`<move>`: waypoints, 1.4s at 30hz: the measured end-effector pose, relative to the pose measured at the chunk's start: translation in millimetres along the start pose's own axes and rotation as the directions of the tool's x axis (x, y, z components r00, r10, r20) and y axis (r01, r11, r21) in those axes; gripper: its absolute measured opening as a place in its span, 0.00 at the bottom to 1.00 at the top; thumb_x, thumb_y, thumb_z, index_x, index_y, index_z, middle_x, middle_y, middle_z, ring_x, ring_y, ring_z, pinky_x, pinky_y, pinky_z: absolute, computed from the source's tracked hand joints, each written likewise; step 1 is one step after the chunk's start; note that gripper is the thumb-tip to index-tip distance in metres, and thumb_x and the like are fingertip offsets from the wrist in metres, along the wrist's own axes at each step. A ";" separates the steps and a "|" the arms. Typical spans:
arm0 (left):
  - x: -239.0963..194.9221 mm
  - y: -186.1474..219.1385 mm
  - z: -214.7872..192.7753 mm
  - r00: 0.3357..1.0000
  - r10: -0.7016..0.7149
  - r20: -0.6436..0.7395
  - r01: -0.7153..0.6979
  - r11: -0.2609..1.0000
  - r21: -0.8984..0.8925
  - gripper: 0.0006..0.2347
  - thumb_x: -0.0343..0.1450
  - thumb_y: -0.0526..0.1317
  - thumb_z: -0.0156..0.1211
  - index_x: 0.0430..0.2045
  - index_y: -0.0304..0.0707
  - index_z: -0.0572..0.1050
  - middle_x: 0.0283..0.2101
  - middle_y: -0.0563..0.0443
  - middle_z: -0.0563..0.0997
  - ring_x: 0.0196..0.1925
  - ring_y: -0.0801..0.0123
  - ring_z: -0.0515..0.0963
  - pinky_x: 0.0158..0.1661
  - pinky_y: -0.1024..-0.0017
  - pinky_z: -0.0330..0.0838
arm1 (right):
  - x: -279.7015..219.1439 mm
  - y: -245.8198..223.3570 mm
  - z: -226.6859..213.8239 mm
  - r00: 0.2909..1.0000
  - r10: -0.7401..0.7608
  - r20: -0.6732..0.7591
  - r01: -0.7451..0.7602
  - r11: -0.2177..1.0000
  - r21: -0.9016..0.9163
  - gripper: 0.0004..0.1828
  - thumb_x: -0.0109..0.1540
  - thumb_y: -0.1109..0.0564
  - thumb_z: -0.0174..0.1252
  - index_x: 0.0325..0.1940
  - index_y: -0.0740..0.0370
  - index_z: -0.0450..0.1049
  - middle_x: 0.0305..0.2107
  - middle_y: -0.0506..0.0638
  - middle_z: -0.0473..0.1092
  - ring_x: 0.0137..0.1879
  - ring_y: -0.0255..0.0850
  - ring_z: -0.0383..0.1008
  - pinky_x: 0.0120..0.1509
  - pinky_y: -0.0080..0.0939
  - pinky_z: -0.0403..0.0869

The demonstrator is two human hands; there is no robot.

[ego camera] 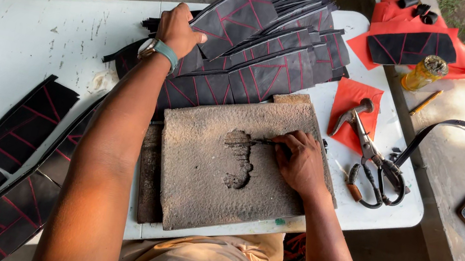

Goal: The person hammers a metal staple into a black pouch with red stitching, then uses shears to trim excess material from the pouch edges. The person repeats this process on multiple pouches, stacking the finished items on the table.

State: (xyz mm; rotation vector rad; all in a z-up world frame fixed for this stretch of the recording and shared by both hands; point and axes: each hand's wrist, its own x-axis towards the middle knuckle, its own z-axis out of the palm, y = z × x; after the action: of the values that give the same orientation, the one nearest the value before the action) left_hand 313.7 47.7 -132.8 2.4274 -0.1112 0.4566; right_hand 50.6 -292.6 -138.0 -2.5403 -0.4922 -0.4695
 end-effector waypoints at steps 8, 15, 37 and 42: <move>5.8 7.0 -40.1 0.983 0.173 0.055 -0.165 0.979 -0.118 0.15 0.68 0.41 0.79 0.24 0.30 0.76 0.27 0.41 0.81 0.29 0.60 0.81 0.32 0.63 0.76 | 0.9 -8.0 -6.9 0.998 0.018 -0.067 -0.017 1.000 0.009 0.10 0.61 0.53 0.64 0.44 0.58 0.80 0.40 0.53 0.73 0.49 0.51 0.71 0.57 0.48 0.69; -42.8 115.8 -120.9 0.881 0.460 -0.109 -0.392 0.583 -0.712 0.14 0.72 0.33 0.76 0.44 0.31 0.74 0.37 0.47 0.85 0.40 0.73 0.86 0.42 0.75 0.81 | 2.4 -59.6 -3.2 0.861 0.293 0.417 -0.492 0.263 0.830 0.34 0.68 0.33 0.50 0.65 0.61 0.72 0.40 0.61 0.76 0.40 0.45 0.78 0.39 0.41 0.78; -207.0 112.7 -91.2 0.800 0.411 0.437 0.289 0.373 -0.881 0.12 0.74 0.38 0.64 0.50 0.30 0.78 0.50 0.50 0.83 0.50 0.70 0.81 0.52 0.70 0.79 | 46.4 -42.5 -36.2 0.942 0.056 0.332 -0.319 -0.165 0.933 0.27 0.69 0.61 0.51 0.73 0.67 0.63 0.51 0.56 0.76 0.42 0.38 0.78 0.41 0.35 0.75; -211.1 132.5 -97.1 0.892 0.398 0.216 -0.148 0.707 -0.691 0.12 0.70 0.34 0.65 0.47 0.31 0.79 0.52 0.50 0.79 0.54 0.72 0.82 0.50 0.71 0.80 | 39.5 -52.4 -42.4 0.869 0.278 0.410 -0.362 -0.208 0.909 0.26 0.69 0.43 0.42 0.64 0.62 0.63 0.46 0.50 0.75 0.44 0.38 0.81 0.43 0.44 0.81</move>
State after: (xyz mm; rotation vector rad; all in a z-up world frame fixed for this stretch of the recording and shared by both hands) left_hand 61.9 -2.8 -58.0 1.7454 -0.6928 0.0648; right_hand 53.1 -263.1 -65.7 -0.9415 -0.0209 0.2403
